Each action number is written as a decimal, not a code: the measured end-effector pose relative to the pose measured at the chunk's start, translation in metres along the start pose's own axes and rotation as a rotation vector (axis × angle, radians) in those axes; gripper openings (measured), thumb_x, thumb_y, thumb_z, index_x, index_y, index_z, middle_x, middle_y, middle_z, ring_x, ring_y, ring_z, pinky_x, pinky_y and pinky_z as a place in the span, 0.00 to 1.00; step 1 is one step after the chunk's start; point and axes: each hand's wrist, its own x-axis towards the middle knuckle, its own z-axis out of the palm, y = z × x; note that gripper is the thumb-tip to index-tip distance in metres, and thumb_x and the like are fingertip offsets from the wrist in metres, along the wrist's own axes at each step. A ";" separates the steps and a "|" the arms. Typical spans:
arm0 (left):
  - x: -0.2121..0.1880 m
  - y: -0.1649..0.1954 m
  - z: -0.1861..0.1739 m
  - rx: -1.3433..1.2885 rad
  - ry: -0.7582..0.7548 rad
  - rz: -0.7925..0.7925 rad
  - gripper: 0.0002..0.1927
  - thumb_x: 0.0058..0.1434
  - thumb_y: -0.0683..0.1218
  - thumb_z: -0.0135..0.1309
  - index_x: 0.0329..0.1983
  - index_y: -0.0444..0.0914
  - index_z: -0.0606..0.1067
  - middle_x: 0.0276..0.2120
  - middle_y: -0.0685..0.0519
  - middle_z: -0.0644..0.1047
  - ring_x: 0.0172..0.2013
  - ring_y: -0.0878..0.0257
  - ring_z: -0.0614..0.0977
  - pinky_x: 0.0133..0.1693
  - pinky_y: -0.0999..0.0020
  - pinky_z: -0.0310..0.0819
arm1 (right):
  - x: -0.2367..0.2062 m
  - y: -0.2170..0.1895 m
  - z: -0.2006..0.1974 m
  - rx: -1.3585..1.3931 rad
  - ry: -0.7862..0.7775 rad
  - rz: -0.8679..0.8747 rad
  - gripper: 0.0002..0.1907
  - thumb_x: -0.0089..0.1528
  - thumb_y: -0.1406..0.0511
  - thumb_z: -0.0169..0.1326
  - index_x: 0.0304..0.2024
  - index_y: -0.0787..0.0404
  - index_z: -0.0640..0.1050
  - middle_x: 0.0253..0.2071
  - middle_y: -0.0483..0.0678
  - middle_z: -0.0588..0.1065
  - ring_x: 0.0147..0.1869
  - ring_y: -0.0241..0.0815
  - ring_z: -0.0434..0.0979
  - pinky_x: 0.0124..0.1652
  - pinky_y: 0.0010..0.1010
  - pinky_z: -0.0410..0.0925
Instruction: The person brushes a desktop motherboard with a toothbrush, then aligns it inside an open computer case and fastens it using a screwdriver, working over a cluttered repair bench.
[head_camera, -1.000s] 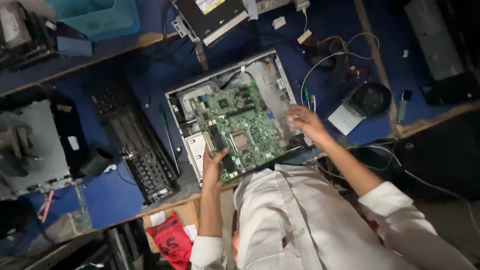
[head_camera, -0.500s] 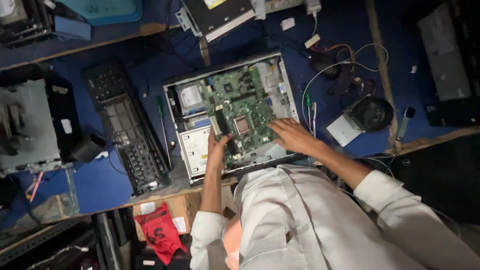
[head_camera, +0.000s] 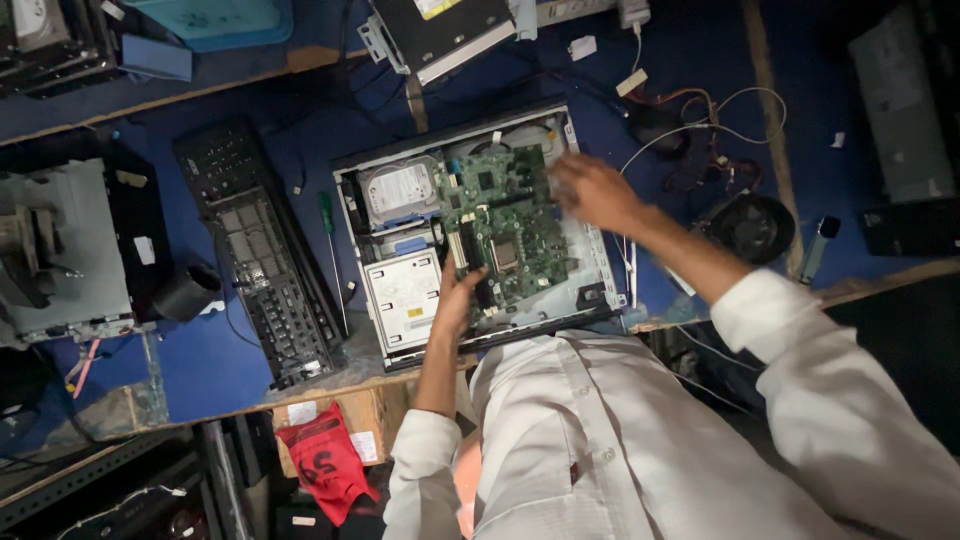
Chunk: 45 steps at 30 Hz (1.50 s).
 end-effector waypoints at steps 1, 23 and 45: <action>0.000 -0.001 0.000 0.023 0.002 0.013 0.40 0.56 0.39 0.59 0.74 0.38 0.61 0.60 0.49 0.74 0.59 0.59 0.74 0.61 0.65 0.65 | 0.012 0.004 -0.005 0.014 -0.017 0.027 0.24 0.60 0.64 0.58 0.59 0.64 0.75 0.59 0.61 0.73 0.64 0.63 0.73 0.60 0.47 0.68; 0.001 -0.005 0.024 -0.110 -0.052 -0.185 0.43 0.56 0.43 0.61 0.74 0.38 0.57 0.58 0.48 0.75 0.58 0.58 0.75 0.59 0.62 0.67 | 0.106 -0.013 0.028 0.275 -0.379 0.323 0.16 0.68 0.59 0.49 0.51 0.62 0.77 0.49 0.61 0.77 0.54 0.63 0.77 0.53 0.50 0.68; 0.001 -0.007 0.028 0.385 0.258 0.041 0.28 0.72 0.60 0.42 0.64 0.36 0.71 0.58 0.36 0.77 0.60 0.43 0.77 0.61 0.59 0.66 | 0.096 -0.021 0.032 0.009 -0.350 0.051 0.12 0.62 0.68 0.48 0.46 0.69 0.74 0.51 0.64 0.74 0.58 0.66 0.72 0.56 0.52 0.65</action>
